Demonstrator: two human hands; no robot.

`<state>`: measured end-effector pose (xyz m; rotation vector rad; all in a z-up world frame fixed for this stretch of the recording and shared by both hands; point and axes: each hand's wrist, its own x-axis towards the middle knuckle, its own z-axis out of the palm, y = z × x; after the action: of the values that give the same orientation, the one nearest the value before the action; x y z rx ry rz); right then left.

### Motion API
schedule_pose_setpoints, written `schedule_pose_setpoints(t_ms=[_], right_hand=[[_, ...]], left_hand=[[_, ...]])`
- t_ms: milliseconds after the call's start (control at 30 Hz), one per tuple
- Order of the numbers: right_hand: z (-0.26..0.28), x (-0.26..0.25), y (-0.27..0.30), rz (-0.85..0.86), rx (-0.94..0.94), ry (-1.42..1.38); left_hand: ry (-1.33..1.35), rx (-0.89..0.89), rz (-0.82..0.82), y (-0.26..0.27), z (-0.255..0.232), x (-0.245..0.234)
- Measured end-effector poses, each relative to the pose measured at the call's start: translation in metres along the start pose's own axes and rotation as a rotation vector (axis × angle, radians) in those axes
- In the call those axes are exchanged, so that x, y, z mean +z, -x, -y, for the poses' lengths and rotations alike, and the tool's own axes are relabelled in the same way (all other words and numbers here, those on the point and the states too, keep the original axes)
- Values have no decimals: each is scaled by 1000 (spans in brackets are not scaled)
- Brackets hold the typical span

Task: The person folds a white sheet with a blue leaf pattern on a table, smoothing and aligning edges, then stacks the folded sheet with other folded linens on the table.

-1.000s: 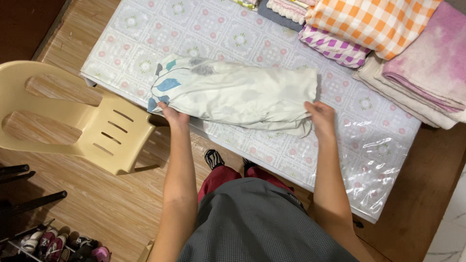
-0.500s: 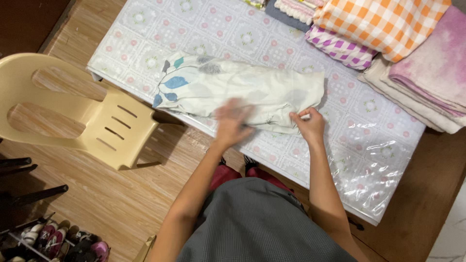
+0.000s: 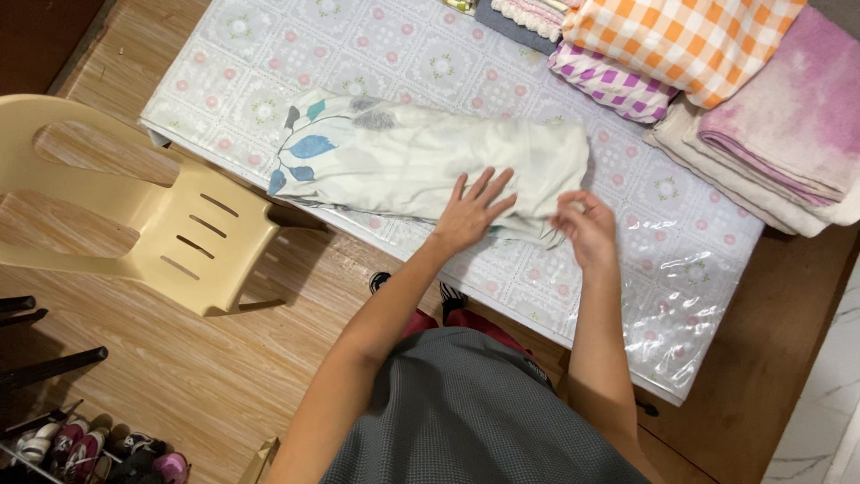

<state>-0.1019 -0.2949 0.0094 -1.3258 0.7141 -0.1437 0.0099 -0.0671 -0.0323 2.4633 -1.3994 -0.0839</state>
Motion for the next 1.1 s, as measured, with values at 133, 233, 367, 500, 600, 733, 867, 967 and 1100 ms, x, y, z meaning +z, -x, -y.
schedule_pose_setpoints(t_ms=[133,233,367,500,600,733,867,967,1100], right_hand=[[-38,0,4,-80,172,758],[-51,3,-2,-149,175,980],[-49,25,-1,-372,-535,1077],[-30,81,-17,-179,-722,1192],[-19,113,-37,-143,-640,1274],[-24,129,-52,-168,-508,1262],[-45,116,-56,-202,-459,1199],[-59,108,-59,-196,-436,1156],[-62,105,-64,-170,-391,1156]], left_hand=[[-36,-20,186,13,-12,3],[-32,-5,214,19,-9,15],[49,78,207,32,7,40],[292,54,137,47,42,53],[145,-104,59,48,78,37],[-211,-444,18,53,113,-18],[-48,-721,260,89,109,-54],[-9,-749,191,107,103,-51],[-48,-680,36,117,111,-35]])
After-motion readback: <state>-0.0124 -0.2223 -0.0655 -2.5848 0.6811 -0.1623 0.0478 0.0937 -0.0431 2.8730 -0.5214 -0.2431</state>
